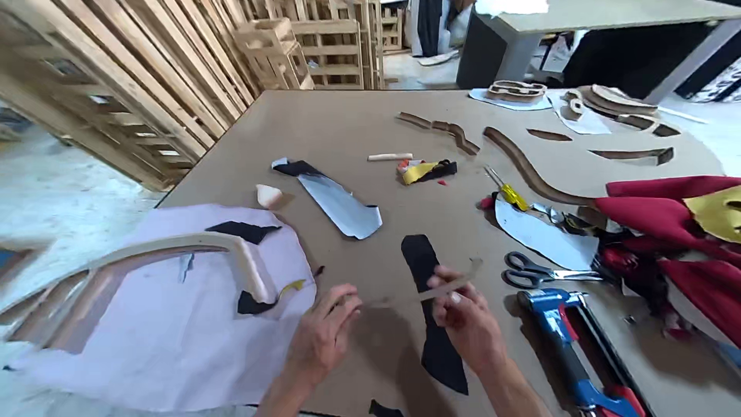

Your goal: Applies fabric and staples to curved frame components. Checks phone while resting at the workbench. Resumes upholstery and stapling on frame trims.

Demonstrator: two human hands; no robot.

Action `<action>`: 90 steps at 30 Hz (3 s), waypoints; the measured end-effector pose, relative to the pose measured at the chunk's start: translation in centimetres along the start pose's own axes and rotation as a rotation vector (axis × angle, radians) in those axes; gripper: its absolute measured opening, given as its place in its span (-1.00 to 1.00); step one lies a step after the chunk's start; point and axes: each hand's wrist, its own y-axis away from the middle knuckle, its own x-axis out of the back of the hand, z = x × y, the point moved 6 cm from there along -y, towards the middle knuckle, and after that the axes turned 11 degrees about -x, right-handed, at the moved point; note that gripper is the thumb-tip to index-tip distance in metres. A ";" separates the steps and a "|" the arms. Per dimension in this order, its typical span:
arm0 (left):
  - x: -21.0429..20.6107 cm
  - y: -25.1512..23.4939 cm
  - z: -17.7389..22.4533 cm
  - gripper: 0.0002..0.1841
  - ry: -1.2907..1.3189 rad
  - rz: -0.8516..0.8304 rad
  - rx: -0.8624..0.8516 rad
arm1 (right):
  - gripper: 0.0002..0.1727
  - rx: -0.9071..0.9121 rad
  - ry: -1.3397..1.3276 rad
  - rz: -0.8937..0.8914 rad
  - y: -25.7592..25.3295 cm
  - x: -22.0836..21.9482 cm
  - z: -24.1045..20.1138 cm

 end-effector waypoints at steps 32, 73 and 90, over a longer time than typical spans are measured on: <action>-17.5 -12.4 -8.1 -0.37 0.011 -0.402 0.492 | -0.73 -0.320 0.536 0.262 10.2 5.2 2.2; 9.6 -21.3 10.2 -0.53 -0.024 -0.103 -0.124 | -0.71 -0.147 0.524 0.449 11.5 6.8 -1.7; -13.3 -16.1 -9.3 -0.71 0.129 -0.325 0.295 | -0.71 -0.250 0.792 0.484 6.8 4.7 1.7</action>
